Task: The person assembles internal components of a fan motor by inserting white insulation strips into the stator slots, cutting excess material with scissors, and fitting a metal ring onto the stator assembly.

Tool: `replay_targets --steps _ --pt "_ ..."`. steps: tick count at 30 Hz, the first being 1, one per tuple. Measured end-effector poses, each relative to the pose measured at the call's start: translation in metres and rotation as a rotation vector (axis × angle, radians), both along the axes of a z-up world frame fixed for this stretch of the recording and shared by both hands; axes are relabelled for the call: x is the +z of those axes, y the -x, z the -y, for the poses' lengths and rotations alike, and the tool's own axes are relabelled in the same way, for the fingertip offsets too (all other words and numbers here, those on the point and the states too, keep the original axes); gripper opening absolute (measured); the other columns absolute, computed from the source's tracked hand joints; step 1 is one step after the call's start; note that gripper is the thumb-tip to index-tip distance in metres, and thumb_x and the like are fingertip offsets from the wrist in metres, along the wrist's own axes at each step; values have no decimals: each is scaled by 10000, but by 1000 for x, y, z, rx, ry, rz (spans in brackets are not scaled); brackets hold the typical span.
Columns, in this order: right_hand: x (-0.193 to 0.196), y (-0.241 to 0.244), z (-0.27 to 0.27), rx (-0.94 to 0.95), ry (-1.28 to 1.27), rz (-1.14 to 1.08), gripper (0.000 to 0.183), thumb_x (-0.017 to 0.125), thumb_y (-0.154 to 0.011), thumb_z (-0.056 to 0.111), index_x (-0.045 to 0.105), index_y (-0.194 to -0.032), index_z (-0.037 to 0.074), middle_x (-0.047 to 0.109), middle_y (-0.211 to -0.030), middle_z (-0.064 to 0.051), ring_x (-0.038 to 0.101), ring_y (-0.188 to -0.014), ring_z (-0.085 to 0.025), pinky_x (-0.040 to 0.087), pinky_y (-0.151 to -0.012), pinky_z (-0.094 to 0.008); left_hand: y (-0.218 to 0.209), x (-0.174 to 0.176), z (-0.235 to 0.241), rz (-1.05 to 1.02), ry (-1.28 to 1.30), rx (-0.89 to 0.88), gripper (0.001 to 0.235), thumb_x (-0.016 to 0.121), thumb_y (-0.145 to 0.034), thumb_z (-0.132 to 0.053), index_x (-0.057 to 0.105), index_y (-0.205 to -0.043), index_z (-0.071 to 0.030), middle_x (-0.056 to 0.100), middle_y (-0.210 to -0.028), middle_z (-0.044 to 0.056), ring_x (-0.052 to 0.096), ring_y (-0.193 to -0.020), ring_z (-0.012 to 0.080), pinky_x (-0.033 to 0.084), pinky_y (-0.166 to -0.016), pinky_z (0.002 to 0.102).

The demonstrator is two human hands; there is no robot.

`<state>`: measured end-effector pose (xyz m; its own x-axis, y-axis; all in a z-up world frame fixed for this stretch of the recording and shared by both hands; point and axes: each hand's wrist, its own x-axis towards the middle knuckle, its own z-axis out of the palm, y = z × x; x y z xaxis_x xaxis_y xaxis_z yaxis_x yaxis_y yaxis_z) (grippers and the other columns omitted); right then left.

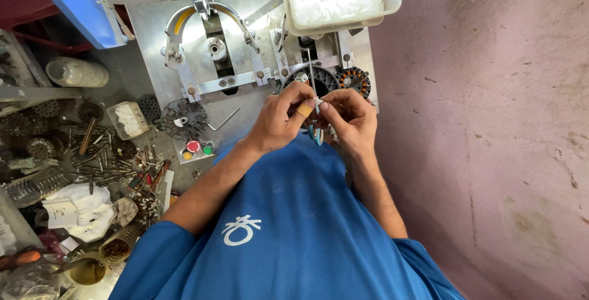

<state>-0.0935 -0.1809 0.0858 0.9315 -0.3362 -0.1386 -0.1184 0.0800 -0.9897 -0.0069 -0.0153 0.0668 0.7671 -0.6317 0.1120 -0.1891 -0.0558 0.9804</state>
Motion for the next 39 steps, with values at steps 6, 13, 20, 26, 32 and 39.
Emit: replay_targets --steps 6,13,20,26,32,39 --pt "-6 -1 -1 60 33 45 107 681 -1009 41 627 -1079 -20 731 -908 -98 752 -817 -158 653 -729 -302 -4 2 -5 228 97 99 60 730 -946 -56 696 -986 -27 706 -930 86 717 -855 219 576 -755 349" --pt "-17 2 -3 61 66 -8 129 698 -1001 66 631 -1081 -9 734 -928 -91 748 -845 -153 629 -735 -266 1 6 -12 37 87 130 77 745 -912 -55 719 -980 -27 742 -964 88 757 -857 194 614 -754 305" --pt "-14 -1 -5 203 555 31 97 752 -907 -14 678 -962 18 683 -869 -74 621 -745 -173 492 -656 -327 9 -3 -16 303 115 179 72 728 -862 -4 689 -913 -37 733 -977 96 739 -890 236 597 -797 340" --pt "8 -14 -17 220 722 210 208 734 -917 9 676 -1117 11 690 -940 -93 691 -808 -224 551 -708 -334 5 -22 -19 376 104 178 82 712 -824 31 672 -886 -4 724 -963 113 724 -858 231 597 -772 338" --pt "3 -29 -14 141 791 130 171 687 -975 -9 657 -1143 9 665 -1016 -137 682 -875 -277 553 -750 -361 -8 -38 -9 423 -86 144 684 888 -683 -157 572 -1279 -46 589 -1314 178 595 -1212 358 499 -1036 440" --pt "-6 -42 -12 147 813 113 149 697 -950 1 673 -1098 3 686 -1017 -142 694 -917 -316 553 -790 -391 -11 -61 2 80 -122 -5 1145 1005 -595 -385 382 -1508 -85 477 -1481 183 518 -1384 398 476 -1136 461"
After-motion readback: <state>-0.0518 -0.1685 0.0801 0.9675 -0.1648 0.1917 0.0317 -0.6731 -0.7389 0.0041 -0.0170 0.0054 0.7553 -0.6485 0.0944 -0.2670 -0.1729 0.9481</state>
